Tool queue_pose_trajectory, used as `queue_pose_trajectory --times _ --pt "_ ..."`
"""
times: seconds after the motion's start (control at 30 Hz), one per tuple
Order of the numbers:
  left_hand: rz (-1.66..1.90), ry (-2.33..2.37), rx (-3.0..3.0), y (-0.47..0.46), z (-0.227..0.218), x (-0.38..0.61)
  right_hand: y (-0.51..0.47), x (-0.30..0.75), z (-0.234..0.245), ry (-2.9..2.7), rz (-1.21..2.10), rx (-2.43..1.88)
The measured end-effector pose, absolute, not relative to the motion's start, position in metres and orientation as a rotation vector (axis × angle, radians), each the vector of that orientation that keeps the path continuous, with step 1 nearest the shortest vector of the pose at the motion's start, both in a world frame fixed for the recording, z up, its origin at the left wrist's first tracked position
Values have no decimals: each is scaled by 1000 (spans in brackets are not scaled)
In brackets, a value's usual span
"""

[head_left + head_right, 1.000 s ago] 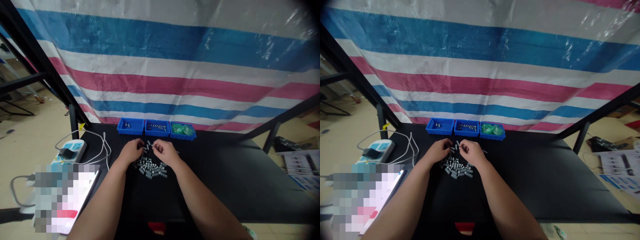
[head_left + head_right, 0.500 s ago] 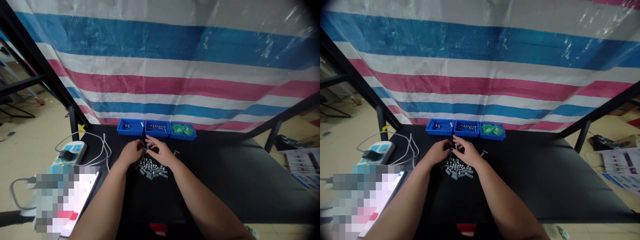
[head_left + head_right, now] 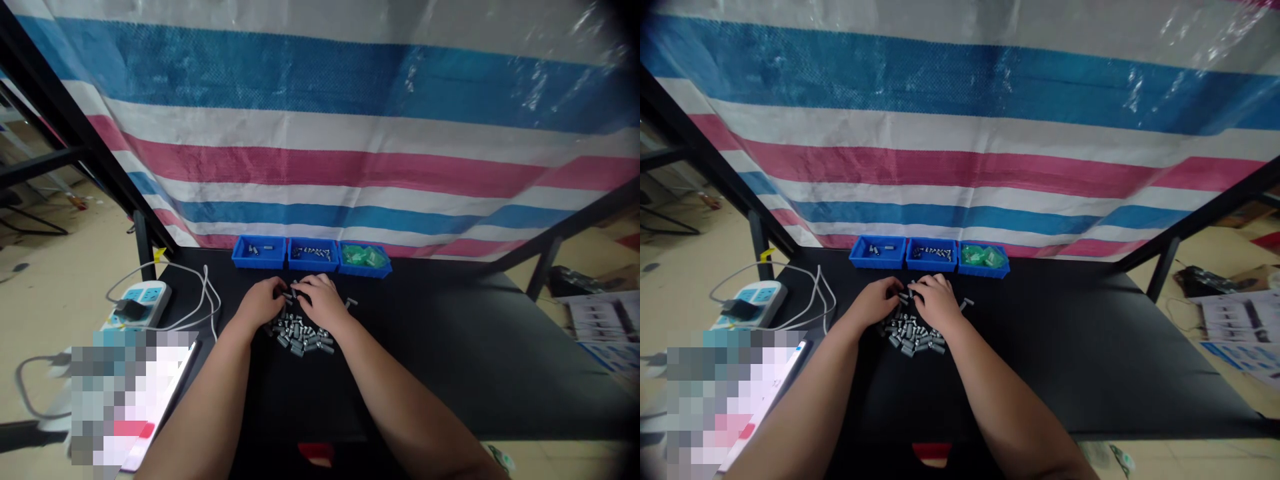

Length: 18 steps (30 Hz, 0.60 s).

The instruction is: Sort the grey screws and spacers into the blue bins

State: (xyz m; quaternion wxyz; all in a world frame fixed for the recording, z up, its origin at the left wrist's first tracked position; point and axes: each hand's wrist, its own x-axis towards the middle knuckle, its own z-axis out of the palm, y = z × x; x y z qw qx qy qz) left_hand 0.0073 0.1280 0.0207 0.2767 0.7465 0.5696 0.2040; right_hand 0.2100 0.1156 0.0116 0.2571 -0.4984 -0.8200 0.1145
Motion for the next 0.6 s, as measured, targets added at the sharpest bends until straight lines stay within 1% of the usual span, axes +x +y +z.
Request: queue_pose_trajectory --times 0.13,0.37,0.6 --pt "549 1535 2000 127 22 8 119 205 10 -2215 270 -1397" --pt "546 1547 2009 128 22 8 121 209 9 -2196 310 -1411" --pt "538 1545 2010 128 21 7 115 206 16 -2257 237 -1485"
